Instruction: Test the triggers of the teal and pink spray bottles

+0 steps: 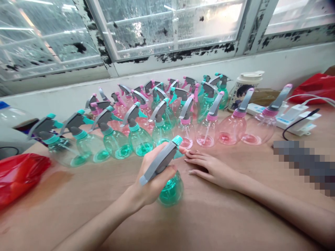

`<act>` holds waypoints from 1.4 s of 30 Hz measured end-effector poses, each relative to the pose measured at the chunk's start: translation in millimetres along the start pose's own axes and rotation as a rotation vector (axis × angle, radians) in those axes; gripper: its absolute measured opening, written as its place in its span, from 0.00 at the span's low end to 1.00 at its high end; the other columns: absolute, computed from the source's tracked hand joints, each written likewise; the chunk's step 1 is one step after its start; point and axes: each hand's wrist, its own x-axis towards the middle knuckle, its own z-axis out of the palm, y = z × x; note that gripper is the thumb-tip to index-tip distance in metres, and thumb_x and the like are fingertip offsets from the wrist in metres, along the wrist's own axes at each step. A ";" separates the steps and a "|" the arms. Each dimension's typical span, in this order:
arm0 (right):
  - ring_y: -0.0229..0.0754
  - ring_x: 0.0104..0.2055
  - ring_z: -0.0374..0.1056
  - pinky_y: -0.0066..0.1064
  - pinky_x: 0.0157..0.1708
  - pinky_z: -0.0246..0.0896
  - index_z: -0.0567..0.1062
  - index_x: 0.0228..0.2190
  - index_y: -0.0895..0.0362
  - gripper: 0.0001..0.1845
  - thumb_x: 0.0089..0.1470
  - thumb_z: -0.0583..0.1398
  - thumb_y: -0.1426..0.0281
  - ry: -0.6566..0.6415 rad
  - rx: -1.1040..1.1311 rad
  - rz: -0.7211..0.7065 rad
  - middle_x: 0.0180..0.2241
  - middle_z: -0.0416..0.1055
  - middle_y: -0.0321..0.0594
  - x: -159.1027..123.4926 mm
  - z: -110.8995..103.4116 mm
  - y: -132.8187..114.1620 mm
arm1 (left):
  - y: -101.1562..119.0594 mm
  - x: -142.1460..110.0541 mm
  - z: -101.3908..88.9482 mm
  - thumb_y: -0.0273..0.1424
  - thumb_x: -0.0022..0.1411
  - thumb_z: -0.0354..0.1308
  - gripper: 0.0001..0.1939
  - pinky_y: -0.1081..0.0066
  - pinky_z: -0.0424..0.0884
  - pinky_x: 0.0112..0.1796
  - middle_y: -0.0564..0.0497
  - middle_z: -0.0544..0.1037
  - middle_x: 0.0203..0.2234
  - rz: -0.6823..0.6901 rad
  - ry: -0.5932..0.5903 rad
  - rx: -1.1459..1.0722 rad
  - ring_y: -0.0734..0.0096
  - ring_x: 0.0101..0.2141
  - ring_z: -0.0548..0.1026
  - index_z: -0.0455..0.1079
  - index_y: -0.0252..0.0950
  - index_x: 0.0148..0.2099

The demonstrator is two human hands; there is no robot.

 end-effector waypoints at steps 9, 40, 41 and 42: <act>0.51 0.65 0.56 0.49 0.63 0.55 0.68 0.59 0.53 0.25 0.64 0.55 0.58 0.003 0.010 -0.001 0.62 0.63 0.43 -0.6 2.4 2.6 | 3.6 2.0 1.6 0.28 0.53 0.52 0.04 0.69 0.62 0.28 0.56 0.64 0.23 -0.010 -0.021 -0.015 0.71 0.23 0.62 0.64 0.39 0.33; 0.51 0.66 0.55 0.50 0.64 0.53 0.67 0.60 0.52 0.26 0.64 0.54 0.57 -0.008 0.014 -0.007 0.63 0.61 0.42 -0.6 1.8 3.1 | 2.2 5.3 -2.5 0.30 0.53 0.54 0.02 0.70 0.59 0.24 0.56 0.63 0.21 -0.006 -0.102 -0.059 0.72 0.20 0.61 0.64 0.39 0.32; 0.51 0.66 0.55 0.50 0.64 0.53 0.67 0.60 0.52 0.26 0.64 0.54 0.57 -0.007 0.012 -0.009 0.63 0.61 0.42 -0.5 2.1 3.3 | 2.2 5.2 -2.9 0.30 0.53 0.53 0.02 0.70 0.59 0.24 0.56 0.63 0.21 -0.006 -0.109 -0.060 0.72 0.21 0.61 0.64 0.39 0.32; 0.51 0.66 0.54 0.49 0.64 0.53 0.67 0.60 0.52 0.26 0.64 0.54 0.57 -0.009 0.008 -0.010 0.63 0.61 0.42 -0.5 2.3 3.5 | 1.9 5.0 -3.0 0.31 0.53 0.53 0.02 0.70 0.59 0.24 0.56 0.63 0.22 -0.007 -0.111 -0.061 0.72 0.21 0.61 0.64 0.39 0.32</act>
